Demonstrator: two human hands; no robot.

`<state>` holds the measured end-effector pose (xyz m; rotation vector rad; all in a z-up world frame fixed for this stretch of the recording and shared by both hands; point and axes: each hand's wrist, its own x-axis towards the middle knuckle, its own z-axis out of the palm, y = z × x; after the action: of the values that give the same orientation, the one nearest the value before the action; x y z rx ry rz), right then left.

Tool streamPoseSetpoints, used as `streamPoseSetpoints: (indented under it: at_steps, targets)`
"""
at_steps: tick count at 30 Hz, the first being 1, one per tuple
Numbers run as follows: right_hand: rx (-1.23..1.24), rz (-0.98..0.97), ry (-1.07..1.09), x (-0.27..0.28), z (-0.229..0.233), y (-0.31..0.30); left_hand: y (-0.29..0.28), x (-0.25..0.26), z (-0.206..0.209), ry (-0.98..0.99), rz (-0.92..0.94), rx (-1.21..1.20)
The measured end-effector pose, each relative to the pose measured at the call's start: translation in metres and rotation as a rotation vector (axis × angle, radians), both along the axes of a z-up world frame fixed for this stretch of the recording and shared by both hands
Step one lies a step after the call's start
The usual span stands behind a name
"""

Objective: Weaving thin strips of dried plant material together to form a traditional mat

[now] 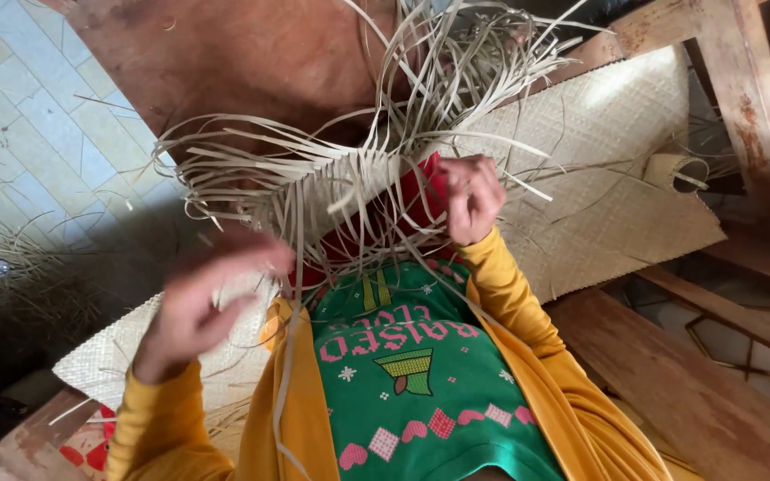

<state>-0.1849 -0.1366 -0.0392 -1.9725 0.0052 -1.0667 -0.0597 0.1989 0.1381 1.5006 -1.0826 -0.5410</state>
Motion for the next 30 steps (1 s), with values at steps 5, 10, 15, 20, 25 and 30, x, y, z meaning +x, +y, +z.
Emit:
streamPoseSetpoints:
  at_steps: [5, 10, 15, 20, 25, 30]
  targets:
    - [0.177, 0.097, 0.038, 0.011, 0.035, -0.003, 0.014, -0.016, 0.005, 0.333, -0.459, 0.054]
    - [-0.065, 0.218, -0.018, 0.035, 0.035, 0.021, 0.067, -0.021, -0.074, 0.363, -0.355, 0.619]
    - [-0.585, 0.354, -0.059, 0.064, 0.033, 0.087, 0.078, -0.035, -0.102, 0.202, -0.369, 1.013]
    - [-0.713, 0.676, 0.157, 0.064, -0.007, 0.098, 0.082, -0.015, -0.048, 0.162, -0.481, 1.204]
    - [-0.835, 0.769, 0.360, 0.067, -0.030, 0.096, -0.014, 0.031, 0.033, -0.133, -0.321, 0.835]
    - [-0.555, 0.834, 0.114, 0.038, -0.050, 0.099, -0.146, 0.037, -0.016, -0.400, -0.265, 0.228]
